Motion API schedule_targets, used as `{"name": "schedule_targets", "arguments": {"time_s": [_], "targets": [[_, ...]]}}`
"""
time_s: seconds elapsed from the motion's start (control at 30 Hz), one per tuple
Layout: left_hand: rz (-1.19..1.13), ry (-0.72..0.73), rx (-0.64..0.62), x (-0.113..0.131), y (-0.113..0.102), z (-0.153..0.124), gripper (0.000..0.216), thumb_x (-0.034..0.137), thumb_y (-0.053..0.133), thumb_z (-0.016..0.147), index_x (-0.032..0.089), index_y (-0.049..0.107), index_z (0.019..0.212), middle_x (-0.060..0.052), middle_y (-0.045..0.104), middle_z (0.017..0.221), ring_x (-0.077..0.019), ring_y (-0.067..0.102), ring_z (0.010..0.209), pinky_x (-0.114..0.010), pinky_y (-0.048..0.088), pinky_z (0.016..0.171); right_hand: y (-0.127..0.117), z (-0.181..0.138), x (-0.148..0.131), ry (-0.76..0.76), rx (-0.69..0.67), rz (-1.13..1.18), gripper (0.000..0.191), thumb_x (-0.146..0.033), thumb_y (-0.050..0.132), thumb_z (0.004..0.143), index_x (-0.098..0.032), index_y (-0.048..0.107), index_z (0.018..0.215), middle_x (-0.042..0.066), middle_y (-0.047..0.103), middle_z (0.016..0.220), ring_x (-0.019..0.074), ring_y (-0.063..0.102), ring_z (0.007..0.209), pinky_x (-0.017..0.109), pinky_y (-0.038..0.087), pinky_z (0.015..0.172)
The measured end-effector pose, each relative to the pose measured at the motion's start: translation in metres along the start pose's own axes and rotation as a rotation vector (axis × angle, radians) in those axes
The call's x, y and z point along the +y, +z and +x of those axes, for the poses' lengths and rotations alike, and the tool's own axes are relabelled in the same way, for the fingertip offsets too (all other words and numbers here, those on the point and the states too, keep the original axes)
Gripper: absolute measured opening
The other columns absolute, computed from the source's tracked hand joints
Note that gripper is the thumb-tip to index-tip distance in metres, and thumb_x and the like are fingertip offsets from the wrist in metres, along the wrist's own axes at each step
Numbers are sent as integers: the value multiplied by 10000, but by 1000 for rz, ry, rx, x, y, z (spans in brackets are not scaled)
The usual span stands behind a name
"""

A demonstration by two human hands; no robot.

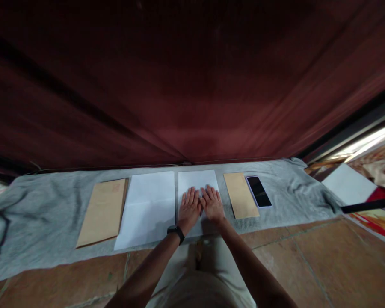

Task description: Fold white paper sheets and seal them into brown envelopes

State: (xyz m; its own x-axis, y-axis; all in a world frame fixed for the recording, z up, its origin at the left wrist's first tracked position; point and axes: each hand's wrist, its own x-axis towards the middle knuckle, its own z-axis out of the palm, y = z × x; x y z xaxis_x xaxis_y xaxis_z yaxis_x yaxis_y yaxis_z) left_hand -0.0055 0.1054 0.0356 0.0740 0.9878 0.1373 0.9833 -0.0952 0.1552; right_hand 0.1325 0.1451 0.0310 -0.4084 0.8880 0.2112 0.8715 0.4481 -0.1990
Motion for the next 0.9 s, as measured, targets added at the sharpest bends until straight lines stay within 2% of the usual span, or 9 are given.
{"name": "schedule_targets", "arguments": {"time_s": [0.13,0.27,0.43,0.6,0.7,0.9], "targets": [[3,-27,33,-6,5,-6,573,263,305,998,94,340,1545,-139,330,1618,-248,250,1521,-471,216,1247,10,-5,7,50,67,-27,498,-351,373,1049,-195,428,1519,142,361,1602,291,345,1468,491,291,1167],[-1,-63,56,-7,11,8,581,259,299,999,46,328,1539,-170,298,1624,-264,233,1525,-473,223,1245,14,-9,12,66,143,-34,512,-350,387,1046,-157,424,1519,176,369,1590,305,357,1459,493,305,1155],[-57,64,60,-7,15,40,549,305,290,1020,157,348,1546,-90,334,1622,-230,228,1528,-475,187,1256,18,-8,10,78,185,-48,489,-320,403,1040,-153,462,1495,185,381,1581,309,388,1442,489,305,1160],[-50,-69,84,-23,13,47,582,334,280,1020,68,340,1534,-162,345,1605,-251,249,1520,-482,233,1240,19,-10,12,86,183,-24,494,-318,399,1036,-142,460,1494,194,364,1587,316,376,1450,512,318,1157],[-42,-73,82,-28,10,49,590,324,287,1012,65,326,1541,-174,343,1604,-260,256,1517,-493,258,1229,17,3,11,88,162,15,488,-307,358,1045,-122,470,1484,189,415,1560,312,379,1448,525,307,1164],[-11,-8,21,-29,7,70,558,243,266,1006,30,373,1511,-181,337,1607,-274,218,1528,-485,240,1234,14,57,6,-40,80,88,496,-341,303,1062,-147,465,1489,126,466,1541,253,382,1452,458,311,1176]]}}
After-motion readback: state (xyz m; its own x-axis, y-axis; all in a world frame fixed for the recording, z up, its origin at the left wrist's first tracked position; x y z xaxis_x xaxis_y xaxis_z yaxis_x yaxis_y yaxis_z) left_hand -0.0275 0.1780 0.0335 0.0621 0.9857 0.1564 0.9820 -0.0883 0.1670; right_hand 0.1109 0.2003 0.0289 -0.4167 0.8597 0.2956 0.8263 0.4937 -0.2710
